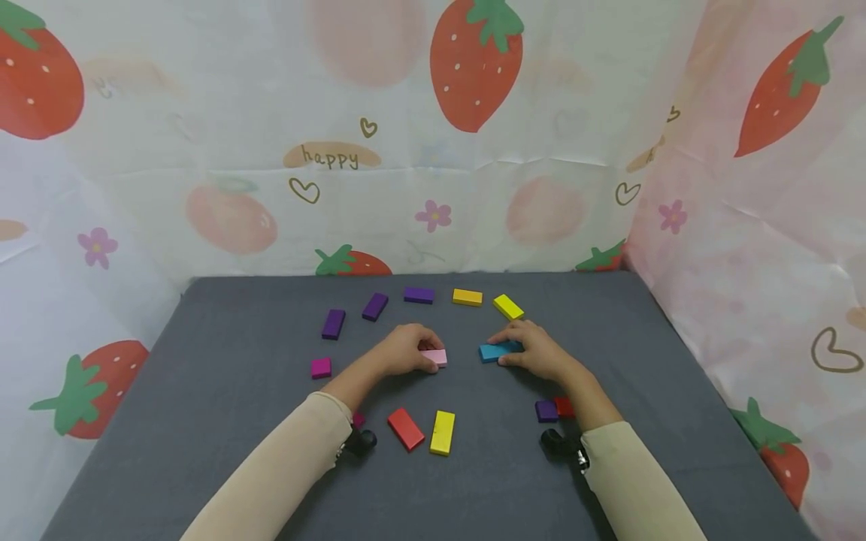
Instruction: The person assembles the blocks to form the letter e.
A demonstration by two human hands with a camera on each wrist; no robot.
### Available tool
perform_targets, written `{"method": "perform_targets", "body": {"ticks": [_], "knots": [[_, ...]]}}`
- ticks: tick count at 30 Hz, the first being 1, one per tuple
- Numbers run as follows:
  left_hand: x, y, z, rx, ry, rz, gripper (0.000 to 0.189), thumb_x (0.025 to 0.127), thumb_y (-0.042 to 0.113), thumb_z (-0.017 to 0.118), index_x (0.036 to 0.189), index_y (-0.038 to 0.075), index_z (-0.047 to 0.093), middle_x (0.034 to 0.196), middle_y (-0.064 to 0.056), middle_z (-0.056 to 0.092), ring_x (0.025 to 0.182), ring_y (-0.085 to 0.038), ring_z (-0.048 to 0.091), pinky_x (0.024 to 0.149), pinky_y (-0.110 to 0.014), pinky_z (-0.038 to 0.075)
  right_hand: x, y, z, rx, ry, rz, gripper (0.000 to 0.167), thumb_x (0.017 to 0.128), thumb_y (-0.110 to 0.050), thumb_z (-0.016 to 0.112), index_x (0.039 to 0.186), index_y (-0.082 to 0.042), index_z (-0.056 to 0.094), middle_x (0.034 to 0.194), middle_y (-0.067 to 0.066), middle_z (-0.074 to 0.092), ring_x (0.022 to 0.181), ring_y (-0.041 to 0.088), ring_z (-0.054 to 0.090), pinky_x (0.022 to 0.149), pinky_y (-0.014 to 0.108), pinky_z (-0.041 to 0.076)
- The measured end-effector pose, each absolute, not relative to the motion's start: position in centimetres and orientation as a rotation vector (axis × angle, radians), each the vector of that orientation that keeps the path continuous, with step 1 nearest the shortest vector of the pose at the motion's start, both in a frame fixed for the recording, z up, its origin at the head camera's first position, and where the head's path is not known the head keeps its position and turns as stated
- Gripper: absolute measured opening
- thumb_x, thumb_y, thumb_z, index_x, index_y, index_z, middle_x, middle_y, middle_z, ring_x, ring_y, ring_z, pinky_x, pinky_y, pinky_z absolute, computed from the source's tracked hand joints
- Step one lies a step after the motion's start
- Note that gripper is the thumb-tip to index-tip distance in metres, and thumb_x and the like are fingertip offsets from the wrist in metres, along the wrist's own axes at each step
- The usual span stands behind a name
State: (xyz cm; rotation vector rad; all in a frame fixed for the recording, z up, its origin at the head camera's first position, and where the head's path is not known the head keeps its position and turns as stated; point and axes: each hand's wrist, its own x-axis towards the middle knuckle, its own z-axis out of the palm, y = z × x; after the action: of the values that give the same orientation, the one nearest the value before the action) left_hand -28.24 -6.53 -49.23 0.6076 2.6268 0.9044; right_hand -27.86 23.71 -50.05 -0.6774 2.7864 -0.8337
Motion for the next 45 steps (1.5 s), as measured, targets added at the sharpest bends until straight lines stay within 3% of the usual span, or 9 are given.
{"method": "perform_targets", "body": {"ticks": [15,23,35,45], "knots": [[-27.9,-6.4,-49.5,0.568,2.628,0.933,0.032,0.087,0.02,0.084,0.117,0.016,0.075,0.112,0.0,0.067,0.099,-0.018,0.056,0.094,-0.038,0.048,-27.5,23.0,-50.0,-0.702,2.757,-0.875,0.034,0.093,-0.025,0.078,0.126,-0.022,0.073,0.125,0.002,0.064,0.118,0.026,0.055,0.105,0.052,0.043],[-27.9,-6.3,-49.2,0.556,2.625,0.942,0.03,0.086,0.019,0.085,0.114,0.016,0.076,0.107,0.001,0.067,0.097,-0.017,0.056,0.091,-0.036,0.048,-27.5,21.6,-49.6,-0.806,2.744,-0.892,0.033,0.093,-0.026,0.077,0.126,-0.021,0.073,0.121,0.0,0.064,0.113,0.022,0.057,0.103,0.049,0.046],[-27.7,-6.3,-48.7,0.559,2.615,0.934,0.029,0.086,0.018,0.084,0.113,0.016,0.076,0.104,0.001,0.067,0.094,-0.016,0.056,0.089,-0.035,0.047,-27.6,19.7,-49.7,-0.787,2.726,-0.85,0.033,0.093,-0.026,0.078,0.125,-0.023,0.074,0.123,-0.001,0.065,0.118,0.022,0.056,0.107,0.05,0.043],[-27.8,-6.4,-48.7,0.559,2.611,0.939,0.029,0.086,0.019,0.084,0.114,0.015,0.076,0.103,0.001,0.068,0.093,-0.016,0.056,0.087,-0.034,0.047,-27.7,18.6,-49.9,-0.788,2.74,-0.836,0.033,0.093,-0.027,0.078,0.125,-0.022,0.074,0.121,-0.001,0.065,0.116,0.022,0.055,0.103,0.048,0.045]]}}
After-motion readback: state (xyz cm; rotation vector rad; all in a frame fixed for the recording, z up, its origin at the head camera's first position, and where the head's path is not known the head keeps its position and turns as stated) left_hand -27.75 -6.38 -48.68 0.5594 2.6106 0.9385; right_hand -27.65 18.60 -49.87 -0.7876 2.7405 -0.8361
